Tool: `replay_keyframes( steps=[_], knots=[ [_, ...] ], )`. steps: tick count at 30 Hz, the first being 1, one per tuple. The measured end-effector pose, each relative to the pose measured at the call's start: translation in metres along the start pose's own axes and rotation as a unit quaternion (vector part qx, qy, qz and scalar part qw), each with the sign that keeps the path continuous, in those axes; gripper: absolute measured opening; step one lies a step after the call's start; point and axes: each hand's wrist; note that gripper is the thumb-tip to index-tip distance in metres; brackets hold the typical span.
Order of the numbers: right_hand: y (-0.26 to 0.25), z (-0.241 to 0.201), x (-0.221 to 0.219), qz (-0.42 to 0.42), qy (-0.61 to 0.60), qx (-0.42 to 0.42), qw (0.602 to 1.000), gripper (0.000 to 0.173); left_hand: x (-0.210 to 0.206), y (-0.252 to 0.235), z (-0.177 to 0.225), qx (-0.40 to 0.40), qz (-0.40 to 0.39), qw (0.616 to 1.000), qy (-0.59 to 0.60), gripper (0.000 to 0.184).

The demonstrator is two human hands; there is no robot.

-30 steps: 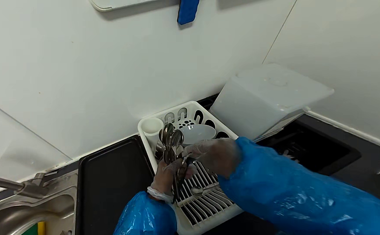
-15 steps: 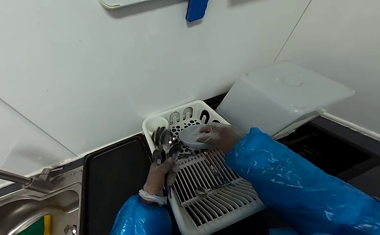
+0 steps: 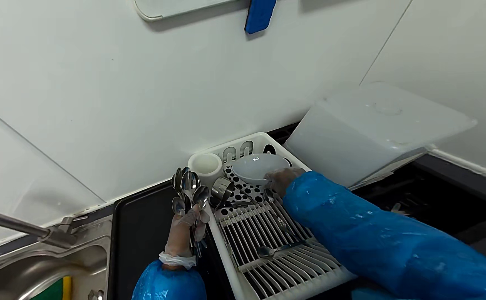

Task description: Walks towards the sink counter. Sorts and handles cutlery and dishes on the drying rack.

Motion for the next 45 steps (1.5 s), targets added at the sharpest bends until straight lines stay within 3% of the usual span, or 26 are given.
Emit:
replay_keyframes(
  steps=[9,12,15,20,23,28,30,32,34,37,41,45],
  knots=[
    [-0.038,-0.016,-0.009,-0.112,0.065,0.019,0.991,0.037,0.004,-0.001,-0.002,-0.003,-0.001,1.0,-0.012,0.027],
    [-0.049,0.004,-0.026,-0.073,0.001,0.023,0.997,0.047,0.005,-0.001,-0.004,0.002,0.002,1.0,-0.016,0.026],
    [-0.04,0.021,-0.025,0.016,-0.106,-0.006,0.994,0.034,0.006,0.0,-0.005,0.001,0.004,1.0,-0.023,0.027],
    [-0.01,-0.005,-0.011,-0.134,-0.106,-0.126,0.977,0.069,-0.003,0.001,-0.014,-0.005,-0.002,1.0,-0.031,0.028],
    [-0.017,-0.018,-0.024,-0.163,-0.094,-0.126,0.974,0.072,-0.008,0.005,-0.018,-0.006,-0.017,0.999,-0.034,0.031],
    [-0.019,-0.008,-0.033,-0.104,-0.225,-0.151,0.957,0.066,-0.008,0.007,-0.024,-0.015,-0.029,0.999,-0.026,0.03],
    [-0.015,0.0,-0.033,-0.087,-0.304,-0.146,0.937,0.052,-0.01,0.009,-0.026,-0.019,-0.034,0.999,-0.032,0.032],
    [0.006,0.001,-0.012,-0.072,-0.383,-0.13,0.912,0.029,-0.013,0.009,-0.028,-0.019,-0.038,0.998,-0.035,0.033],
    [0.038,-0.003,0.017,-0.032,-0.452,-0.104,0.885,0.019,-0.019,0.008,-0.032,-0.013,-0.049,0.998,-0.035,0.034],
    [0.087,-0.019,0.054,0.009,-0.528,-0.01,0.849,0.014,-0.034,0.005,-0.041,0.005,-0.046,0.999,-0.017,0.028],
    [0.11,-0.054,0.055,-0.033,-0.594,0.101,0.797,0.013,-0.052,0.008,-0.055,0.04,-0.014,0.999,-0.016,0.016],
    [0.089,-0.064,0.036,-0.046,-0.553,0.113,0.825,0.021,-0.049,0.012,-0.062,0.095,-0.052,0.994,0.03,0.024]
  ],
)
Point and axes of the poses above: each hand's wrist, its own y-axis away from the middle knuckle, its own x-axis out of the back of the hand, z = x × y, and after that the axes turned 6 degrees about y, right-handed
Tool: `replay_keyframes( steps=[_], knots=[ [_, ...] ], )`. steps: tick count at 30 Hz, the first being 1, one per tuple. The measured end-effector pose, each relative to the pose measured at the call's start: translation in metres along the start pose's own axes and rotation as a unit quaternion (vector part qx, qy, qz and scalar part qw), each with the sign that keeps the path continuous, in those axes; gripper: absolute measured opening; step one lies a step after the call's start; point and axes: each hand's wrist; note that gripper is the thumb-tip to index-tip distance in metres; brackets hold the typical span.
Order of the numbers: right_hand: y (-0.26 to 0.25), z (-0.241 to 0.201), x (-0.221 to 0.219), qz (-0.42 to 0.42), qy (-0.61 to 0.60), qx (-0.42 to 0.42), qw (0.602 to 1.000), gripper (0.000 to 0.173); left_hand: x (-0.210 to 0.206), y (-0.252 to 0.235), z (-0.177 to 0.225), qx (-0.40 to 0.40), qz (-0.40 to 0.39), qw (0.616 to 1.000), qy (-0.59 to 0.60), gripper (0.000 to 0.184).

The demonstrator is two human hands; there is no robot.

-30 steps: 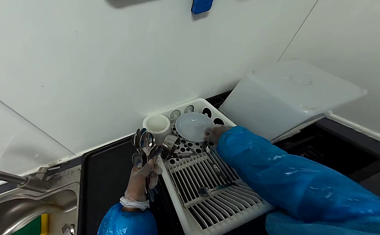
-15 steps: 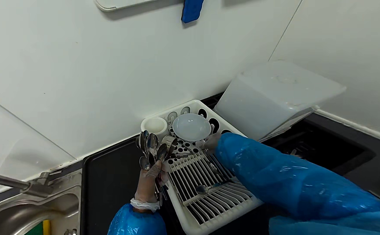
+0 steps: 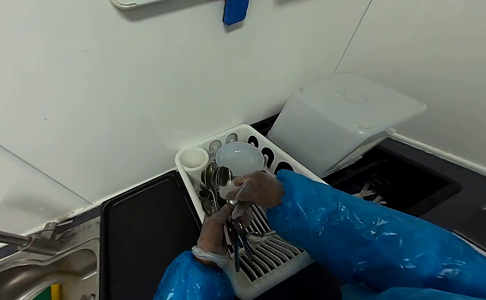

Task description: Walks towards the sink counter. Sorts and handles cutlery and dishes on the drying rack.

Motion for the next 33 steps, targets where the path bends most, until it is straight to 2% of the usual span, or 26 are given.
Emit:
replay_keyframes(
  steps=[3,5,6,8,9,10,11,13,15,16,18,21,24,27,30,33],
  knots=[
    [-0.008,0.01,0.001,0.025,0.083,-0.015,0.996,0.031,0.003,0.0,0.002,0.034,0.0,0.998,0.048,0.035],
    [-0.008,0.017,0.009,0.04,0.197,-0.004,0.98,0.038,0.005,0.003,0.005,0.044,-0.029,0.998,0.042,0.033],
    [-0.007,0.019,0.013,0.038,0.216,-0.005,0.976,0.038,0.007,0.003,0.006,0.045,-0.047,0.997,0.034,0.031],
    [-0.004,0.024,0.022,0.029,0.162,-0.018,0.986,0.033,0.01,0.002,0.006,0.025,-0.062,0.997,0.033,0.033],
    [-0.004,0.027,0.026,0.026,0.123,-0.054,0.991,0.037,0.012,0.001,0.007,0.012,-0.063,0.997,0.034,0.033],
    [-0.006,0.034,0.031,0.033,0.134,-0.088,0.986,0.045,0.013,0.0,0.008,-0.001,-0.053,0.998,0.031,0.033],
    [-0.01,0.043,0.035,0.034,0.199,-0.123,0.972,0.049,0.014,-0.001,0.009,-0.012,-0.043,0.999,0.023,0.033],
    [-0.022,0.059,0.036,-0.038,0.381,-0.208,0.9,0.048,0.016,-0.003,0.013,-0.021,-0.029,0.999,0.001,0.035],
    [-0.029,0.069,0.023,-0.108,0.462,-0.294,0.83,0.064,0.017,-0.003,0.014,-0.017,-0.024,0.999,-0.016,0.033],
    [-0.031,0.075,0.017,-0.127,0.484,-0.309,0.809,0.07,0.018,-0.003,0.014,-0.011,-0.022,0.999,-0.022,0.031],
    [-0.036,0.087,0.011,-0.156,0.494,-0.301,0.8,0.066,0.016,-0.003,0.01,0.002,-0.02,1.0,-0.017,0.027],
    [-0.048,0.116,0.011,-0.159,0.468,-0.259,0.83,0.053,0.013,-0.003,0.005,0.01,-0.001,1.0,-0.005,0.022],
    [-0.032,0.079,0.029,-0.097,0.438,-0.198,0.871,0.053,0.012,-0.005,0.004,0.003,0.01,1.0,0.002,0.025],
    [0.001,0.04,0.034,0.006,0.302,-0.101,0.948,0.042,0.012,-0.006,0.002,-0.008,0.017,1.0,-0.023,0.023],
    [0.022,0.01,0.021,-0.004,0.192,-0.026,0.981,0.032,0.003,-0.004,-0.002,-0.015,0.036,0.998,-0.044,0.022],
    [0.022,-0.002,0.004,-0.02,0.08,-0.006,0.997,0.026,-0.003,0.0,-0.005,-0.035,0.059,0.995,-0.066,0.022]
  ],
)
Point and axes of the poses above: each hand's wrist, its own y-axis away from the middle knuckle, its own x-axis out of the back of the hand, z = x × y, and after that the axes turned 6 degrees about y, right-handed
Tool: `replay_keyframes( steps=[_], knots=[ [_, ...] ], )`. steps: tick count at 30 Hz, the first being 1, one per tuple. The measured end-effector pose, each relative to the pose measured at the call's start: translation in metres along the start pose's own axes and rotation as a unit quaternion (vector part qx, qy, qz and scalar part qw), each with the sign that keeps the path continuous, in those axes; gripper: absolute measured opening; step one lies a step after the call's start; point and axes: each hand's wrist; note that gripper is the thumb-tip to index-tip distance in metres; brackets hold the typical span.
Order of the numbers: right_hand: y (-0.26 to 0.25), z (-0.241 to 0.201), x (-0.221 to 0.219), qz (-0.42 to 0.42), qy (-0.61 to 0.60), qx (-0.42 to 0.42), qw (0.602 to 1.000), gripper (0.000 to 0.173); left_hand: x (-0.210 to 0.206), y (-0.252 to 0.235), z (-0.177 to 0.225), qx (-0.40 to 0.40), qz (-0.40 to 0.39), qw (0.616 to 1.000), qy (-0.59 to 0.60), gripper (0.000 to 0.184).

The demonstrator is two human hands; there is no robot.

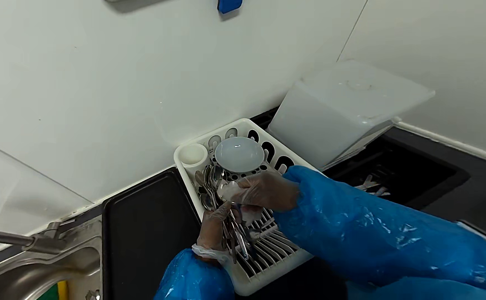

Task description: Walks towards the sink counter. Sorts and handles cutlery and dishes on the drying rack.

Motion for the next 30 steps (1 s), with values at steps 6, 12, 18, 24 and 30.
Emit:
replay_keyframes(
  steps=[6,12,18,24,30],
  knots=[
    [-0.024,0.001,-0.016,0.015,-0.078,-0.036,0.996,0.027,0.008,0.001,-0.003,-0.001,-0.019,0.998,0.065,0.021],
    [-0.033,0.013,-0.014,0.065,0.008,-0.035,0.997,0.031,0.014,0.0,-0.004,0.034,-0.115,0.987,0.111,0.031],
    [-0.032,0.039,-0.002,0.024,-0.025,-0.023,0.999,0.031,0.021,-0.002,0.006,0.007,-0.128,0.991,0.025,0.013],
    [-0.054,0.079,-0.023,-0.267,0.465,-0.166,0.827,0.036,0.031,-0.005,0.021,-0.041,-0.093,0.992,0.076,0.024],
    [-0.047,0.049,-0.034,-0.31,0.544,-0.178,0.759,0.034,0.034,-0.003,0.022,-0.069,-0.082,0.991,0.078,0.021]
  ],
)
Point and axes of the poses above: each hand's wrist, its own y-axis away from the middle knuckle, its own x-axis out of the back of the hand, z = x × y, and after that the axes turned 6 degrees about y, right-handed
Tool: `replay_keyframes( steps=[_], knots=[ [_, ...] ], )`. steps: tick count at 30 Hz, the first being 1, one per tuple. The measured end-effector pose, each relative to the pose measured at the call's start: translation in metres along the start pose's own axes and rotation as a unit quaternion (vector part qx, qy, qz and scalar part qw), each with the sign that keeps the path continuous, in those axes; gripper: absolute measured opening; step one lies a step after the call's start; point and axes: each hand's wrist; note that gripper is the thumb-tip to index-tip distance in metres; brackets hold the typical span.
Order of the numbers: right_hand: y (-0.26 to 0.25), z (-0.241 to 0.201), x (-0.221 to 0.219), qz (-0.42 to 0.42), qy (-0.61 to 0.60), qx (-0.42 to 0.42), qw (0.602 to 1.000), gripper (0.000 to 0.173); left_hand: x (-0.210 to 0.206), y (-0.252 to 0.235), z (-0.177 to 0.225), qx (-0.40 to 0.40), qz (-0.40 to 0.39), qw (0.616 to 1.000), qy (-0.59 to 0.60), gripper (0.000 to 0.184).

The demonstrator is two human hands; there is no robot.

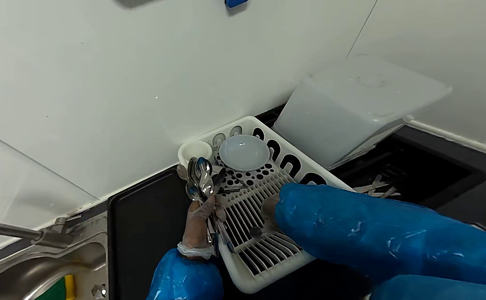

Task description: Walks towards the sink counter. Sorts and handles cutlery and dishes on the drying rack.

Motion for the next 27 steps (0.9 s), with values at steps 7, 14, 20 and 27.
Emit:
replay_keyframes(
  steps=[7,14,20,27],
  knots=[
    [-0.018,0.012,-0.014,0.078,-0.064,0.01,0.995,0.039,0.0,0.003,0.009,-0.02,0.08,0.997,0.002,0.019],
    [0.036,0.011,0.008,0.386,-0.377,0.055,0.84,0.035,-0.006,0.0,-0.002,-0.023,0.096,0.995,-0.014,0.029],
    [0.041,-0.034,0.021,0.273,-0.562,0.196,0.756,0.023,-0.015,0.003,-0.015,-0.032,0.107,0.988,-0.104,0.018],
    [0.041,-0.025,0.028,0.263,-0.516,0.28,0.765,0.024,-0.007,0.0,0.001,-0.019,0.162,0.981,-0.1,0.011]
  ],
)
Point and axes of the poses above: each hand's wrist, its own y-axis away from the middle knuckle, its own x-axis out of the back of the hand, z = x × y, and after that the axes turned 6 degrees about y, right-handed
